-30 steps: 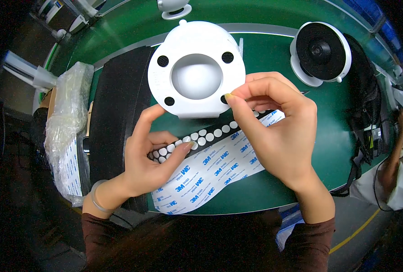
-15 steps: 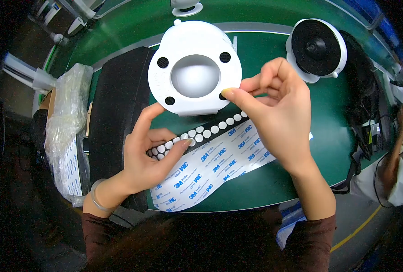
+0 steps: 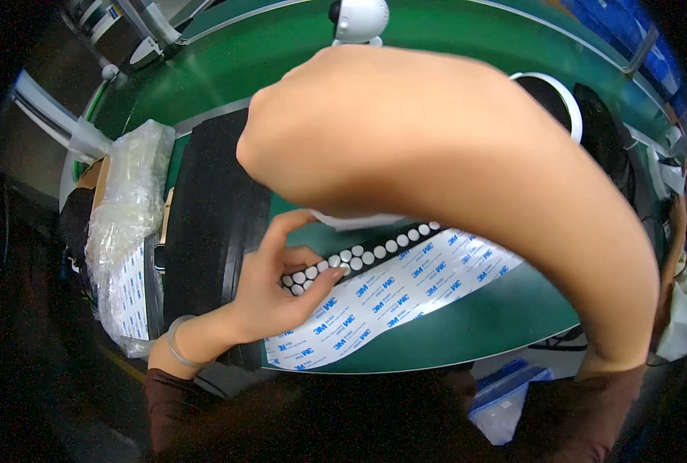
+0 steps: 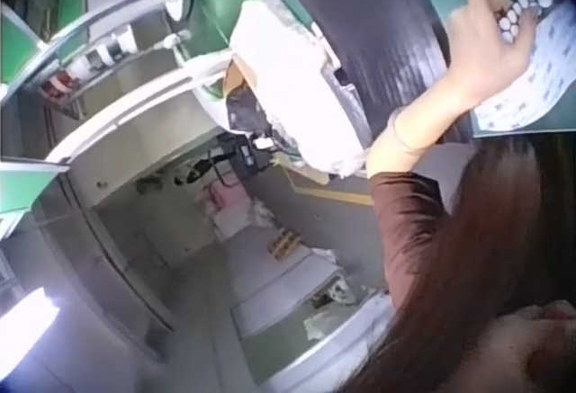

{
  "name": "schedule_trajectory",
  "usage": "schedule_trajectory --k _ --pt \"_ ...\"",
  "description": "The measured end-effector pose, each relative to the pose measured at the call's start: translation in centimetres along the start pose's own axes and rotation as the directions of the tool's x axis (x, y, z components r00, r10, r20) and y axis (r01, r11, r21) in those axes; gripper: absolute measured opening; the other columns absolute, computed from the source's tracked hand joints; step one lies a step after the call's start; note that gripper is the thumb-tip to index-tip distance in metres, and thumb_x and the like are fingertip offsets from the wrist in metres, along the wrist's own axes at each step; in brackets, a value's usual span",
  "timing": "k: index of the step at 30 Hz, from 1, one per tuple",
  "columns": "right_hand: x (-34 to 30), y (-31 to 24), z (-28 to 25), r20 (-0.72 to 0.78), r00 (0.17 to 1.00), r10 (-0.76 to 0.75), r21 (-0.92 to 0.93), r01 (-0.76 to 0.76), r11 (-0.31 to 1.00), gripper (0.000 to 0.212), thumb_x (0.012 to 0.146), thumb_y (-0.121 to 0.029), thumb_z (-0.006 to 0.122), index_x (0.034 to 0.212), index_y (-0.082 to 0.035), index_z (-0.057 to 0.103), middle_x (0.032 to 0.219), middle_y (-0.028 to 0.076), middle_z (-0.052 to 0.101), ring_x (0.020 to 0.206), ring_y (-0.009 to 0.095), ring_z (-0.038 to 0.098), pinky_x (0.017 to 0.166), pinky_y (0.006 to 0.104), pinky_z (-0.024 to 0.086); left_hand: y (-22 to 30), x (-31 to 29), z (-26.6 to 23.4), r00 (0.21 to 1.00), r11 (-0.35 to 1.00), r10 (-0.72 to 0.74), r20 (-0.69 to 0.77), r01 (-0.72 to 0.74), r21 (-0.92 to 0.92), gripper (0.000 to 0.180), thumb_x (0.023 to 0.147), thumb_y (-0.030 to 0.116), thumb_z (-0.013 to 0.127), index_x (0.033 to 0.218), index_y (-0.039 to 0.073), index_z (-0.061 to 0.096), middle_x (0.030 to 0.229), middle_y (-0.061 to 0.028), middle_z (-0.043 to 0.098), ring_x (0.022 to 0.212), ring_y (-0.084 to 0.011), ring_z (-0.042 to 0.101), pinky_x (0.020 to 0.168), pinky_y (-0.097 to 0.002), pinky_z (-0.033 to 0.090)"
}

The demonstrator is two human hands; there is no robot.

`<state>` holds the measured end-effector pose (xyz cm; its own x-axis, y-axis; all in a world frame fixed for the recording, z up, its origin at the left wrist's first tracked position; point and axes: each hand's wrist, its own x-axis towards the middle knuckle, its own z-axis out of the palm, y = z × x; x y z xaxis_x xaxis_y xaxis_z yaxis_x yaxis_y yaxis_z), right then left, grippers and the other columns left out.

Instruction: Peeling small adhesive pads from a sheet and applying them to the bottom of security camera housings on a production line.

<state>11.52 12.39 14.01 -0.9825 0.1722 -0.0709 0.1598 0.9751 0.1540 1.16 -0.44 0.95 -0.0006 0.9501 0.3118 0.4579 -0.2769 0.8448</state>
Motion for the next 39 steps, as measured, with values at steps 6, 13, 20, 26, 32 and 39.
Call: schedule_trajectory --k 6,13,20,26,32,39 --pt "3.1 7.8 -1.6 -0.162 0.986 0.039 0.633 0.073 0.771 0.022 0.062 -0.015 0.074 0.070 -0.001 0.059 0.065 0.002 0.056 0.064 0.010 0.053 0.061 0.0238 0.042 0.3 -0.5 -0.6 0.991 0.993 -0.115 -0.066 0.117 0.027 0.077 0.075 0.007 0.062 0.132 0.002 0.011 0.061 -0.0084 0.059 0.052 -0.0200 0.059 0.048 -0.0262 0.045" --pt "13.6 11.3 9.0 -0.701 0.684 0.201 0.225 -0.055 0.973 0.012 0.064 -0.007 0.065 0.069 -0.007 0.054 0.069 0.005 0.057 0.069 0.023 0.057 0.059 0.0339 0.044 0.0 -0.5 -0.4 0.999 0.978 0.008 0.039 -0.016 0.206 0.032 0.075 0.014 0.063 0.105 0.007 0.054 0.068 -0.0089 0.062 0.053 -0.0208 0.061 0.045 -0.0286 0.046" --pt "15.2 14.8 14.9 -0.724 0.685 0.087 -0.044 -0.172 0.984 0.004 0.066 -0.010 0.057 0.069 -0.013 0.057 0.071 -0.001 0.057 0.075 0.019 0.057 0.058 0.0337 0.048 0.3 -0.5 -0.7 0.998 0.975 0.019 0.056 -0.031 0.221 0.023 0.075 0.013 0.062 0.096 0.004 0.057 0.066 -0.0108 0.062 0.051 -0.0220 0.061 0.045 -0.0293 0.046" --pt "13.4 14.9 15.9 -0.173 0.871 0.460 0.221 -0.421 0.880 0.042 0.069 -0.009 0.051 0.106 -0.025 0.061 0.091 0.010 0.063 0.088 0.027 0.060 0.076 0.0384 0.047 0.2 -0.5 -0.7 0.999 0.967 -0.001 0.049 -0.011 0.255 0.021 0.076 0.014 0.062 0.095 0.006 0.059 0.067 -0.0108 0.063 0.054 -0.0221 0.062 0.046 -0.0291 0.047" --pt "7.7 14.2 12.3 -0.424 0.805 0.415 0.251 -0.336 0.908 0.046 0.070 -0.004 0.054 0.115 -0.012 0.052 0.106 0.013 0.058 0.102 0.029 0.052 0.087 0.0379 0.041 0.5 -0.1 -0.3 0.998 0.962 -0.021 0.060 0.004 0.271 0.022 0.073 0.011 0.065 0.094 0.006 0.061 0.075 -0.0108 0.065 0.065 -0.0201 0.065 0.055 -0.0274 0.050" --pt "-12.5 7.2 11.8 -0.847 0.271 0.458 0.335 -0.397 0.855 0.089 0.059 -0.018 0.078 0.129 -0.002 0.026 0.133 0.018 0.028 0.124 0.031 0.029 0.102 0.0393 0.024 0.9 0.3 -0.7 0.967 0.954 -0.226 0.122 0.194 0.227 0.025 0.075 0.015 0.065 0.097 0.003 0.059 0.075 -0.0125 0.065 0.066 -0.0213 0.064 0.056 -0.0261 0.048"
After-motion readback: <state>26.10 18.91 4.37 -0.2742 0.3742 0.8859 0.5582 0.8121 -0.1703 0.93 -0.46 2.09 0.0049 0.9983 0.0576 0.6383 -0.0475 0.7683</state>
